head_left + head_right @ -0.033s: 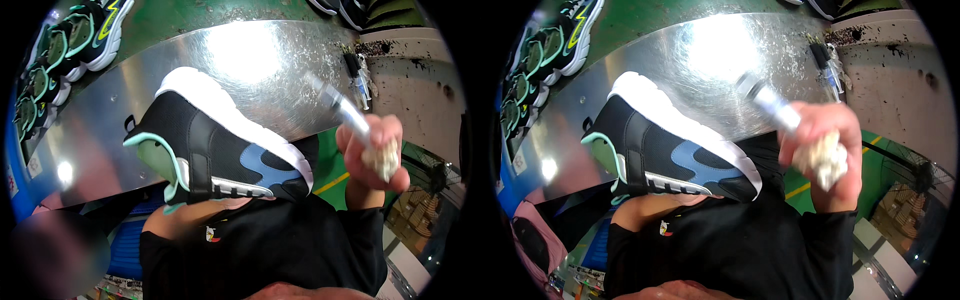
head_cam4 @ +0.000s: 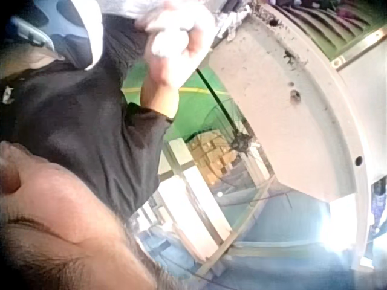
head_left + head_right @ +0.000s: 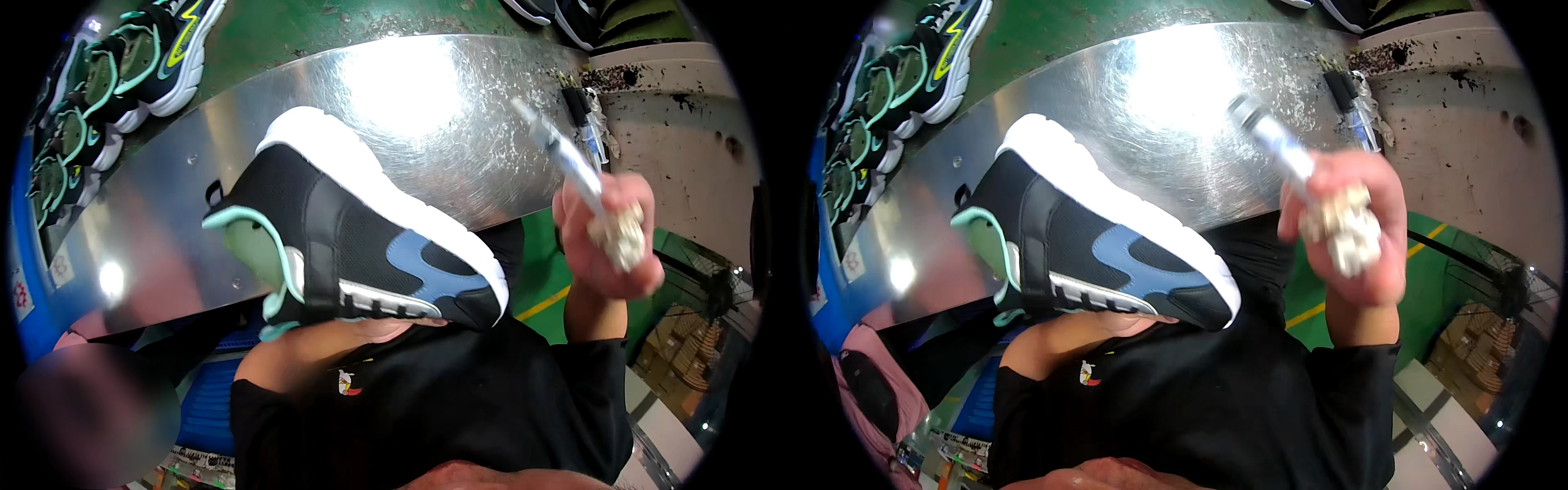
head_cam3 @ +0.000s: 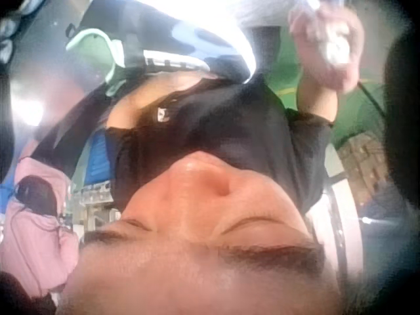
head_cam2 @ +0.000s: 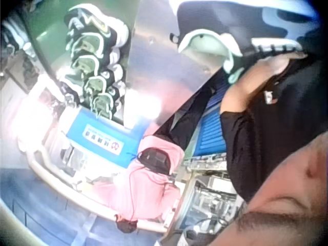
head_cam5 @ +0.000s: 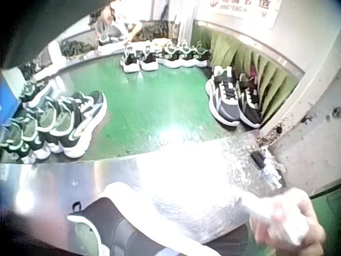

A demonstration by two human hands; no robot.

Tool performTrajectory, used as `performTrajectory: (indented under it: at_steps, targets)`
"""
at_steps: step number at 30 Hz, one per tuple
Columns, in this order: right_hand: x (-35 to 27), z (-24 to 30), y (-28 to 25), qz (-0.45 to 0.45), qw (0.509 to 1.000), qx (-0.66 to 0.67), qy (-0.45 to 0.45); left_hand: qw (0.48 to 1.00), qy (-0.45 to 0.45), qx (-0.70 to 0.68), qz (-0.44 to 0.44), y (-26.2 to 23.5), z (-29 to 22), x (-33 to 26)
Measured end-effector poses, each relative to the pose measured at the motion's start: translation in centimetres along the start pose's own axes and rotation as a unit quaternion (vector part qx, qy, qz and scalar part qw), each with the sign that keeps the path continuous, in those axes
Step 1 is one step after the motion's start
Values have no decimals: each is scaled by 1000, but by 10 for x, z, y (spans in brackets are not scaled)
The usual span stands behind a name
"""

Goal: The person injects a clear liquid into the seams of several black and teal sneakers using a syringe. They handle each shoe one at a time, rotate it to access different edges, and place it back on the metal table after injection. The person refills the syringe from a white bottle and wipes the needle with a cloth between uses.

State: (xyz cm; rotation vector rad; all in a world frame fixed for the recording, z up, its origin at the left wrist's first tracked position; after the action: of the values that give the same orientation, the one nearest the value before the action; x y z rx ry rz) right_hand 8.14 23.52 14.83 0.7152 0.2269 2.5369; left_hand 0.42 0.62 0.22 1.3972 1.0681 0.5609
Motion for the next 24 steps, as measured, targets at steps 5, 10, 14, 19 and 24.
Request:
performTrajectory:
  at_steps: [5,10,14,19,24]
  targets:
    - [-40,-31,-50,-86,976,-191,54,986,61,-70,-138,40,-27,-79]
    - [-40,-42,-68,44,841,-535,-65,913,232,93,-322,64,-57,-119]
    - [-38,-40,-67,45,812,-575,-90,895,234,186,-330,66,-100,-77]
    - [-39,-35,-68,38,813,-572,-100,905,224,257,-254,60,-224,47]
    - [-36,-36,-67,41,811,-578,-86,924,164,235,-255,68,-258,112]
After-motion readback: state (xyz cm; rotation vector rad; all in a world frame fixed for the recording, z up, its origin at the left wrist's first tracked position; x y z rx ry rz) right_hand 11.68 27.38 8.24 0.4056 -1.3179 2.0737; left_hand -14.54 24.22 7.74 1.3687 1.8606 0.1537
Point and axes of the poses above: each hand's wrist, its own x-axis towards the middle knuckle, its own y-axis out of the palm, z = x × y, the point moved 2 cm from there along x, towards the middle knuckle, and after that the axes turned 13 degrees about -y, right-handed, at the moved point
